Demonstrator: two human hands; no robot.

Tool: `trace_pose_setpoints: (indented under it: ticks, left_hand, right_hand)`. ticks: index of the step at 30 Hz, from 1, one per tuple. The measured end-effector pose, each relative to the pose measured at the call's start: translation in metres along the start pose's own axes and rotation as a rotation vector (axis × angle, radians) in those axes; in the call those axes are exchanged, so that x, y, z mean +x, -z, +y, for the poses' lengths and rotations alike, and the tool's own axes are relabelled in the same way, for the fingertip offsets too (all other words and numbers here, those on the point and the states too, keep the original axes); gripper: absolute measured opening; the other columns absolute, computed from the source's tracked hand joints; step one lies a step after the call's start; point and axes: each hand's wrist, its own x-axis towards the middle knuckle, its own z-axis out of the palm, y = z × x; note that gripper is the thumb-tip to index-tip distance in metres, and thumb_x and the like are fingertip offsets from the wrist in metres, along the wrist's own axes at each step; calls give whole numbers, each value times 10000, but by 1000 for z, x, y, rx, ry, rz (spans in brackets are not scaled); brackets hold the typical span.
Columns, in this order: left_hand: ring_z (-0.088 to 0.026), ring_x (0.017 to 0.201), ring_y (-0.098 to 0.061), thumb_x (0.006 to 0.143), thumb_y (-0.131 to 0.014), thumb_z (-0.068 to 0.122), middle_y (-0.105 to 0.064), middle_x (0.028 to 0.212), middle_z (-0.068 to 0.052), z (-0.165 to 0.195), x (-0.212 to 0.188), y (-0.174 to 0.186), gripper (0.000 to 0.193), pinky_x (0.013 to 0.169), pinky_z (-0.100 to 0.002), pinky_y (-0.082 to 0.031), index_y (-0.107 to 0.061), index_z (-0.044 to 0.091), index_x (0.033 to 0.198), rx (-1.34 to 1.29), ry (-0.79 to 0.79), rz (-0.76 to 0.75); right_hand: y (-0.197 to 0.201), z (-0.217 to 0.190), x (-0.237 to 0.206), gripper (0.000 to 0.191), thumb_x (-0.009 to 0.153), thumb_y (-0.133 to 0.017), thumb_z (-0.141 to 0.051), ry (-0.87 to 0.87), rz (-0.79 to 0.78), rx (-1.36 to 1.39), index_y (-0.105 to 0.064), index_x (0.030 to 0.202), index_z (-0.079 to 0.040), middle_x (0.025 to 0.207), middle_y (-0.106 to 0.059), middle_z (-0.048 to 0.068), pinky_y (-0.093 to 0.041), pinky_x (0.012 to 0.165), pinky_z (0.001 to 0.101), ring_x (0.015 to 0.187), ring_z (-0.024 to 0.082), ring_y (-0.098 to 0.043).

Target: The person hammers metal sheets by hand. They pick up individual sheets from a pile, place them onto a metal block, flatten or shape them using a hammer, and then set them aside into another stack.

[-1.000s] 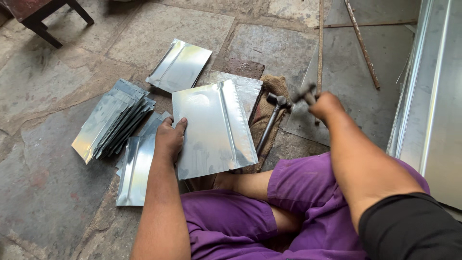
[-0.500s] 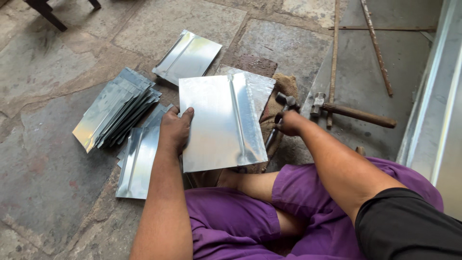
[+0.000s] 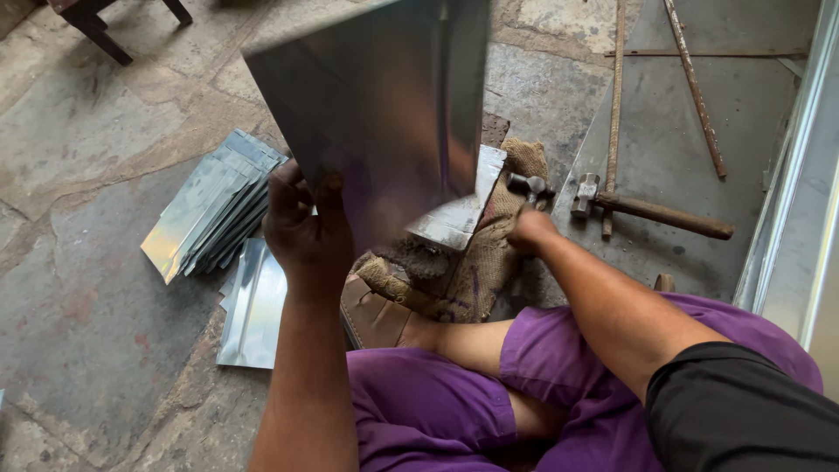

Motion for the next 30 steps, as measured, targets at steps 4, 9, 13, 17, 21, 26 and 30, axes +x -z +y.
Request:
trace_pose_setpoints:
  ticks: [4,9,13,17,21,26,30]
  left_hand:
    - [-182,1070,-753,1040,-618,92,-764,1107,-70,-14,-2,3,22,932,-350,-606,-626,72,1044,78,-150,-62]
    - [-306,1413,-586,949,-624,-61,-753,1275,-81,-54,-11,15,164,1212,-453,-452,-665,91,995,305,-219,-266]
    - [-330,1407,-540,886,-625,-84,-698,1321,-112,-87,-17,18,225,1110,-380,-499,-707,81,1016,285,32,-356]
    - [-328,1344,-532,877,-590,-95,-627,1424,-131,-105,-24,17,317,1034,-371,-455,-743,104,1072,391,162,-423]
    - [-209,1050,-724,973,-573,97,-740,1209,-121,-102,-23,5,234,877,-318,-608,-712,98,1161,357,568,-164]
    - [-202,851,-704,940,-742,443,-752,981,-187,-88,-15,-14,528,807,-351,-562,-613,42,1258,407,984,-109]
    - [-249,878,-755,848,-795,384,-775,993,-177,-91,-21,-26,534,834,-365,-580,-647,14,1203,333,884,-143]
  right_hand:
    - [12,11,20,974,839,-685,-60,-363,-31,617,-120,1631,-127,1094,-715,204,-681,731,410,905,312,-766]
    - [38,17,20,404,875,-763,-165,-293,51,536,-669,1193,65,1001,-726,202,-567,664,367,802,272,-728]
    - [60,11,-3,326,906,-700,-51,-318,33,742,-669,1200,86,968,-724,211,-563,606,408,738,285,-707]
    - [95,-9,-37,486,942,-668,-78,-246,177,887,-537,1410,-62,1019,-689,128,-527,599,326,723,180,-631]
    - [149,-30,-79,621,971,-680,-123,-44,433,850,-424,1537,-135,988,-644,65,-555,583,285,723,138,-620]
    - [222,-37,-145,562,1185,-722,-143,819,1000,684,-353,1602,-68,880,-601,23,-607,633,234,692,87,-627]
    - [245,-36,-195,232,1196,-677,-289,916,874,932,-622,1202,-64,857,-624,55,-541,603,288,660,127,-654]
